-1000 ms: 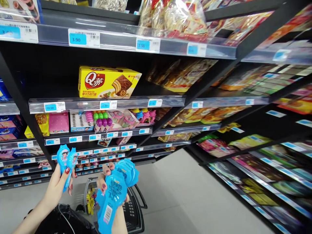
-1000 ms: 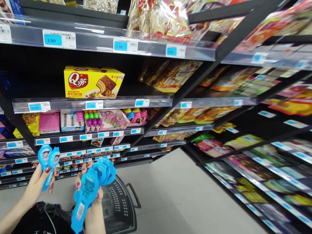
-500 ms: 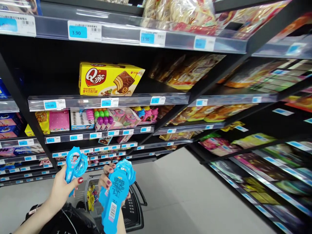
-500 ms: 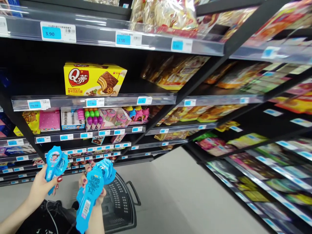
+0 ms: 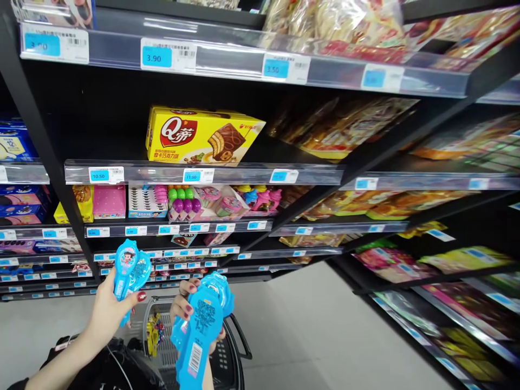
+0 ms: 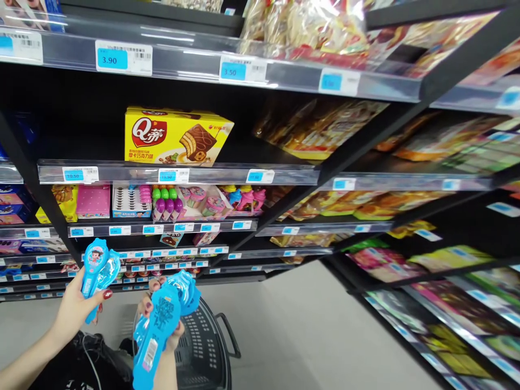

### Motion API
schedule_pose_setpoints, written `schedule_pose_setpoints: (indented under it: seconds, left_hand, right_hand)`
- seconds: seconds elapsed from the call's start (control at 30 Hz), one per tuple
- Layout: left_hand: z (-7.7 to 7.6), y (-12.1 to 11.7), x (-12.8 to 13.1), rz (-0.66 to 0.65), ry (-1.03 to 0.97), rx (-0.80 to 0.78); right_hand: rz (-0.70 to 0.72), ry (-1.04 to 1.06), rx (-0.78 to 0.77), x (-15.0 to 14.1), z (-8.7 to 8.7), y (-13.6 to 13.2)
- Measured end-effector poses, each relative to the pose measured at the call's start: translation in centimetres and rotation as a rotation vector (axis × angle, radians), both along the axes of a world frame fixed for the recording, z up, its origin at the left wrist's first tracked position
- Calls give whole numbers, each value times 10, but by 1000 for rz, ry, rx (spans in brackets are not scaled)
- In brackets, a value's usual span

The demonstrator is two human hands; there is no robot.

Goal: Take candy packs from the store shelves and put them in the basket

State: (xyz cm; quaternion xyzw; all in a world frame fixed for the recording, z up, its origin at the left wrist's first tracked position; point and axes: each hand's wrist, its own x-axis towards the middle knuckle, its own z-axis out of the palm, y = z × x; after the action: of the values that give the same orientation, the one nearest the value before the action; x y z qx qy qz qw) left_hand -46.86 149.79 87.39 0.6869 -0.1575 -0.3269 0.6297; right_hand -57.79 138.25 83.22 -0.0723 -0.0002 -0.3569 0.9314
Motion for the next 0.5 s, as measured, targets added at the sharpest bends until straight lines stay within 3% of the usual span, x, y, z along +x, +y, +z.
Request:
schedule_pose_setpoints:
  seconds: [0.27, 0.5]
  left_hand:
    - [5, 0, 3, 11, -4, -4]
    - [5, -2, 10, -22, 184, -130]
  right_hand:
    - [-11, 70, -14, -1, 5, 1]
    - [48, 57, -58, 2, 11, 4]
